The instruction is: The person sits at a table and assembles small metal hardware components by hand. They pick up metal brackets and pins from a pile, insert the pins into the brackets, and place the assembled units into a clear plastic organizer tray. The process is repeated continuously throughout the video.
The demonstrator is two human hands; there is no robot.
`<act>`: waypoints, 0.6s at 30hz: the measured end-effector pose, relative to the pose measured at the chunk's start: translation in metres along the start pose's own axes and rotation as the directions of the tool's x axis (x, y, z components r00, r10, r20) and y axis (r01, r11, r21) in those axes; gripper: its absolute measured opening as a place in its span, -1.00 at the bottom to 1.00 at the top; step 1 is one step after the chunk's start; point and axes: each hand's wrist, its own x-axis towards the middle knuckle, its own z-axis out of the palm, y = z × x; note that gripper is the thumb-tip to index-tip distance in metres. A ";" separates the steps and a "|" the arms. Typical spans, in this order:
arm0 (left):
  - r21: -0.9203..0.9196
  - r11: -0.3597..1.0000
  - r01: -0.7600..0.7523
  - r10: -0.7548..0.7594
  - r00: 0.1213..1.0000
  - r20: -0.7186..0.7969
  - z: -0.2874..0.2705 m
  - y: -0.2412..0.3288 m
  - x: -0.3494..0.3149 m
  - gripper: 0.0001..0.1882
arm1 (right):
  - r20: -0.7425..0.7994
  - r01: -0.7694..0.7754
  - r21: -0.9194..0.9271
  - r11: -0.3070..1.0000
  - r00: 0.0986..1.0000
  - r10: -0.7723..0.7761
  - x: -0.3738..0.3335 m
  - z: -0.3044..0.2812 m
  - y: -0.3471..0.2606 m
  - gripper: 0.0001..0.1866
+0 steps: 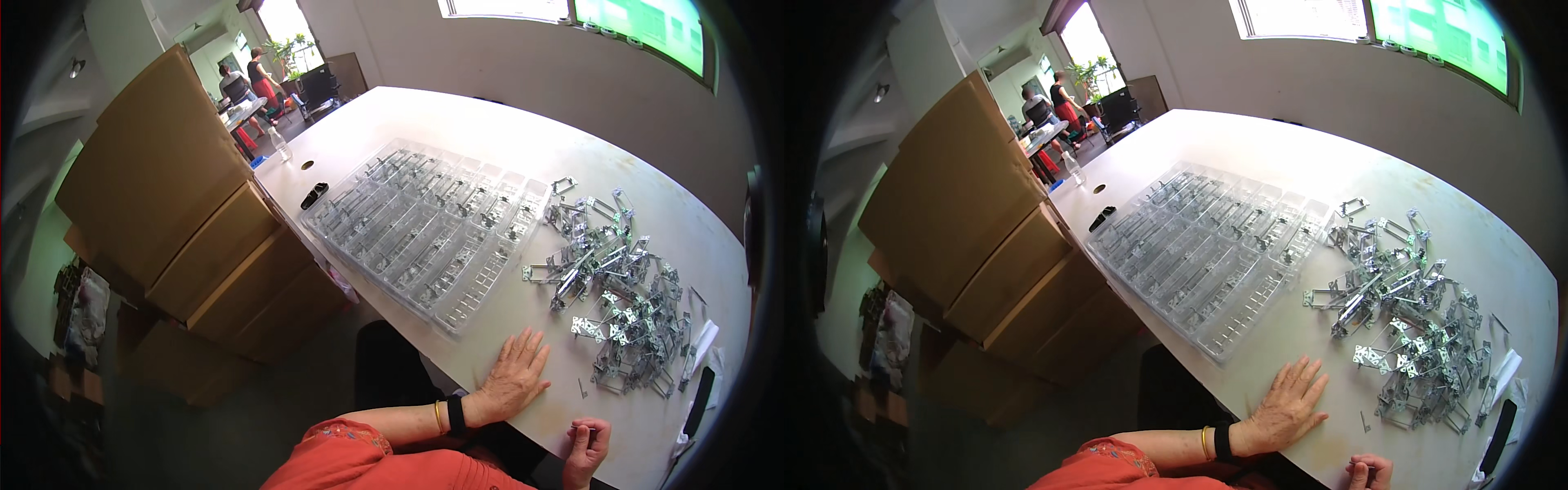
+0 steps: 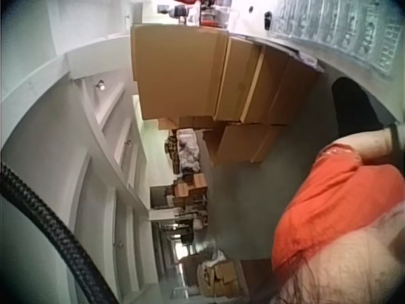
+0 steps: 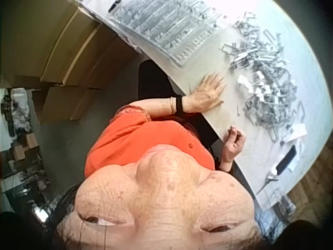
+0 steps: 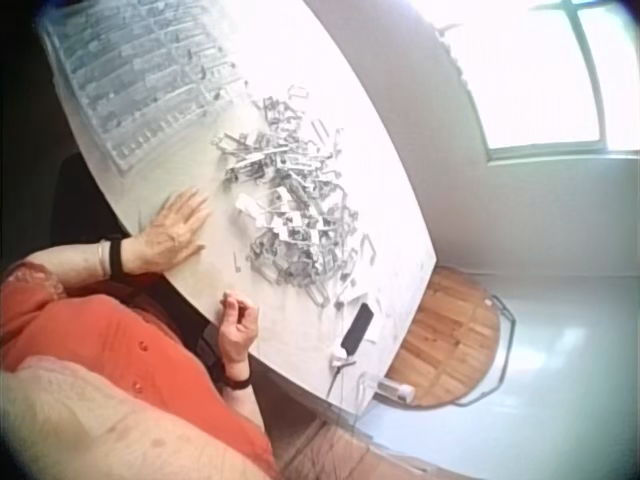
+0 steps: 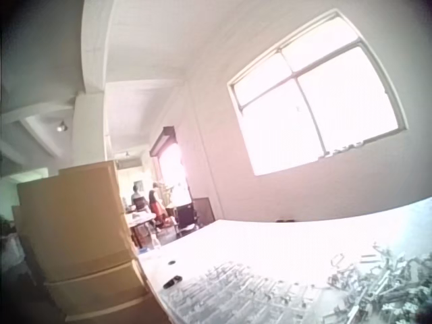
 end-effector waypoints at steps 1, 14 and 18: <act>-0.005 1.000 -0.001 0.001 1.000 -0.004 0.001 -0.001 -0.001 -0.26 | -0.003 0.016 -0.002 1.000 1.000 -0.016 0.000 0.001 -0.002 -0.89; -0.002 1.000 -0.030 0.030 0.999 -0.023 0.009 -0.004 -0.005 -0.28 | 0.008 0.049 -0.004 0.999 0.999 -0.049 0.006 0.003 -0.013 -0.88; -0.013 0.999 -0.034 0.034 0.999 -0.027 0.009 -0.004 -0.005 -0.28 | 0.011 0.032 -0.029 0.999 0.999 -0.032 0.005 0.000 -0.008 -0.88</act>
